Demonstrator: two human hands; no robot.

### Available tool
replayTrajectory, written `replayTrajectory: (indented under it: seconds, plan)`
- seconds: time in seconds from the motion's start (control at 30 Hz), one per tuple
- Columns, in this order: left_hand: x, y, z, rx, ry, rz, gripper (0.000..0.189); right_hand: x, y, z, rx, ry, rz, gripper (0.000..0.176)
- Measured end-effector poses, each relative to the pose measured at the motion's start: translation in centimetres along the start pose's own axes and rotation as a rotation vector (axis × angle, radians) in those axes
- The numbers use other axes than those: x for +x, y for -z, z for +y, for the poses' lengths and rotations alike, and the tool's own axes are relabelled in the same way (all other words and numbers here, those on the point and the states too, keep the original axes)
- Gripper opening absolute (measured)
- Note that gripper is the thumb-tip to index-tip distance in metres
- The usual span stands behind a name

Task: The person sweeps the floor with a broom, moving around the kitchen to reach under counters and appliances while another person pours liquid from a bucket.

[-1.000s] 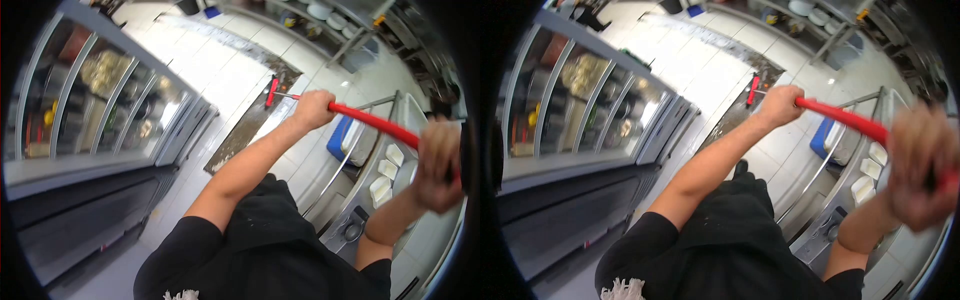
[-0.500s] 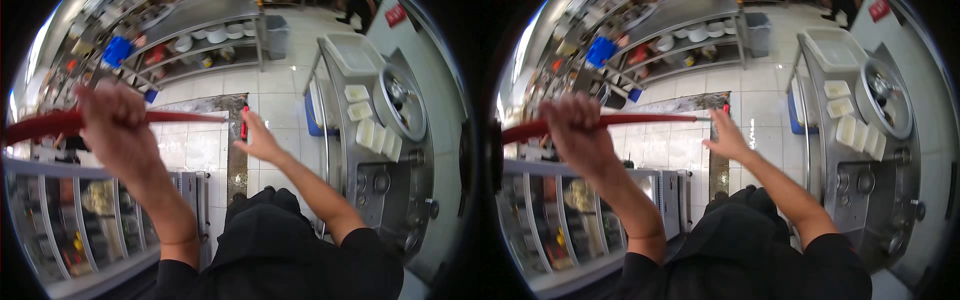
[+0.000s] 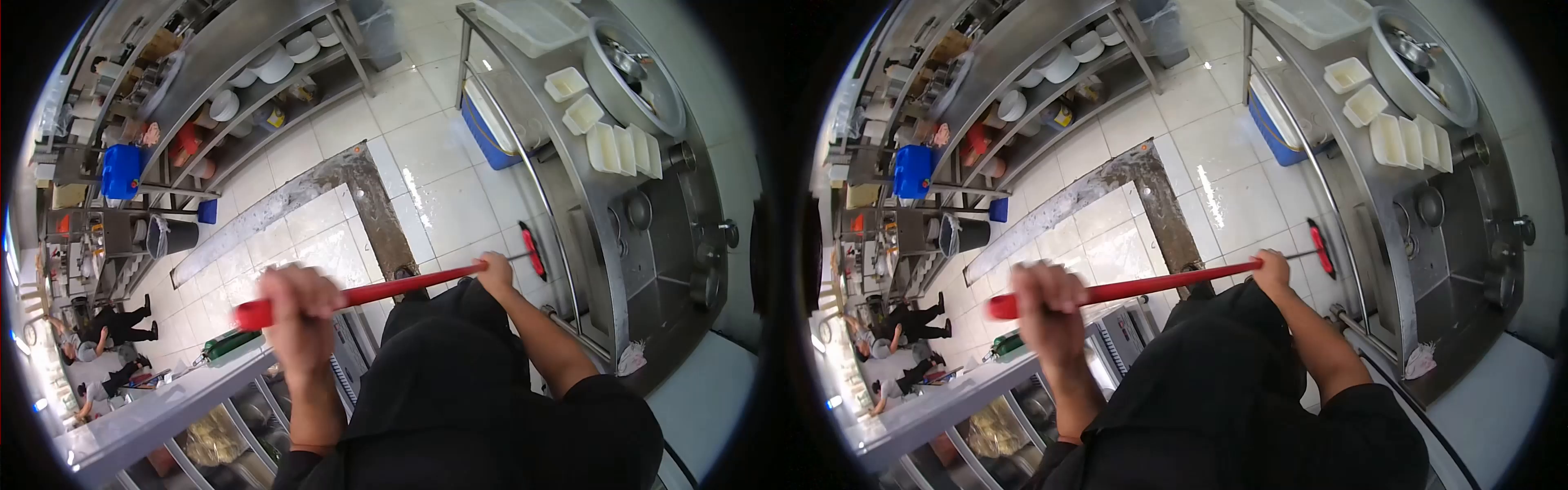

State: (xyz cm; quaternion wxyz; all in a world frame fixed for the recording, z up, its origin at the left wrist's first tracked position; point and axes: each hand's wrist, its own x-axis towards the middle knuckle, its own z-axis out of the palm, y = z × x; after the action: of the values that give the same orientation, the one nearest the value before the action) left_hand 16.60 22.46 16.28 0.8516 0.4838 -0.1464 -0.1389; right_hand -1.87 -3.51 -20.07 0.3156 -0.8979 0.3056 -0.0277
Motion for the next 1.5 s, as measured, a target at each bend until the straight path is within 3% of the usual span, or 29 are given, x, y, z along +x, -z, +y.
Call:
replayTrajectory:
  seconds: [0.1,0.17,0.27,0.3,0.33,0.37,0.4,0.43,0.5,0.6,0.67,0.77,0.83,0.9,0.97,1.0,1.03,1.1,1.13,1.17,1.2,1.23,1.3,1.33,1.47,1.5]
  plan:
    - [2.0,3.4,-4.6,-0.102,0.210,-0.018,0.029,-0.2,-3.0,0.7,-0.063,-0.124,0.020,0.023]
    - [3.1,5.3,-4.5,-0.125,0.218,-0.093,0.030,1.0,-6.3,0.2,-0.051,-0.151,0.012,0.022]
    - [5.8,7.9,1.4,-0.032,0.079,-0.086,0.033,3.6,-13.4,-6.4,0.121,-0.102,-0.010,0.023]
    - [6.4,8.9,4.0,-0.015,0.024,-0.055,0.036,5.1,-14.7,-10.7,0.212,0.013,0.004,0.022]
    - [7.0,9.3,6.6,0.010,-0.092,-0.070,0.038,6.8,-13.7,-16.6,0.300,-0.024,-0.210,0.021]
    - [7.4,9.5,9.0,0.036,-0.204,-0.086,0.041,8.5,-16.7,-19.4,0.410,0.064,-0.248,0.022]
    - [7.5,9.4,11.0,0.100,-0.295,-0.075,0.040,10.1,-18.1,-23.0,0.326,0.237,-0.143,0.034]
    - [7.7,9.3,12.7,0.164,-0.389,-0.064,0.040,11.6,-16.4,-27.6,0.340,0.188,-0.282,0.019]
    - [7.9,9.3,15.0,0.291,-0.530,-0.016,0.040,15.4,-18.8,-32.4,0.368,0.393,-0.287,0.016]
    - [8.1,10.2,18.8,0.289,-0.695,0.007,0.044,18.0,-16.1,-37.4,0.365,0.517,-0.269,0.012]
    - [7.7,11.0,20.3,0.167,-0.674,-0.035,0.043,18.1,-14.7,-37.6,0.399,0.600,-0.177,0.010]
    - [8.1,13.0,19.2,0.051,-0.606,-0.029,0.040,18.8,-11.2,-33.4,0.361,0.504,-0.130,0.014]
    - [9.3,13.6,14.9,0.005,-0.498,0.034,0.037,20.4,-9.9,-27.8,0.237,0.488,-0.111,0.018]
    - [10.6,13.3,8.2,0.003,-0.255,0.190,0.037,22.8,-10.1,-20.9,0.083,0.317,-0.035,0.023]
    - [12.7,11.2,0.9,0.184,-0.092,0.136,0.038,25.5,-11.7,-12.0,-0.020,0.254,-0.080,0.028]
    - [13.5,10.9,0.6,0.159,-0.109,0.093,0.038,26.0,-11.9,-11.6,0.015,0.274,-0.107,0.028]
    - [14.5,10.6,0.8,0.134,-0.122,0.048,0.038,26.2,-12.2,-11.4,0.053,0.289,-0.134,0.028]
    - [16.4,10.4,2.6,0.083,-0.142,0.008,0.036,27.2,-16.0,-14.7,0.199,0.248,0.016,0.029]
    - [17.7,9.6,4.7,0.144,-0.189,-0.043,0.036,27.5,-15.5,-18.4,0.258,0.257,-0.074,0.028]
    - [18.0,8.6,6.3,0.113,-0.264,0.089,0.036,28.1,-14.7,-22.7,0.318,0.266,-0.157,0.027]
    - [18.8,7.6,8.3,0.199,-0.304,-0.015,0.036,29.6,-16.6,-24.8,0.417,0.372,-0.185,0.021]
    - [19.9,5.4,8.7,0.336,-0.462,-0.037,0.037,30.9,-17.8,-26.9,0.389,0.396,-0.285,0.014]
    - [21.6,2.0,10.0,0.447,-0.623,0.018,0.040,33.3,-15.8,-31.9,0.435,0.504,-0.346,0.016]
    - [23.9,-0.5,11.3,0.410,-0.676,-0.085,0.039,35.1,-12.2,-35.4,0.487,0.541,-0.433,0.018]
    - [26.9,-3.2,11.6,0.260,-0.624,-0.163,0.052,37.9,-8.6,-32.5,0.481,0.568,-0.251,0.018]
    - [27.4,-2.8,10.8,0.236,-0.591,-0.160,0.046,39.0,-7.1,-30.2,0.489,0.553,-0.229,0.018]
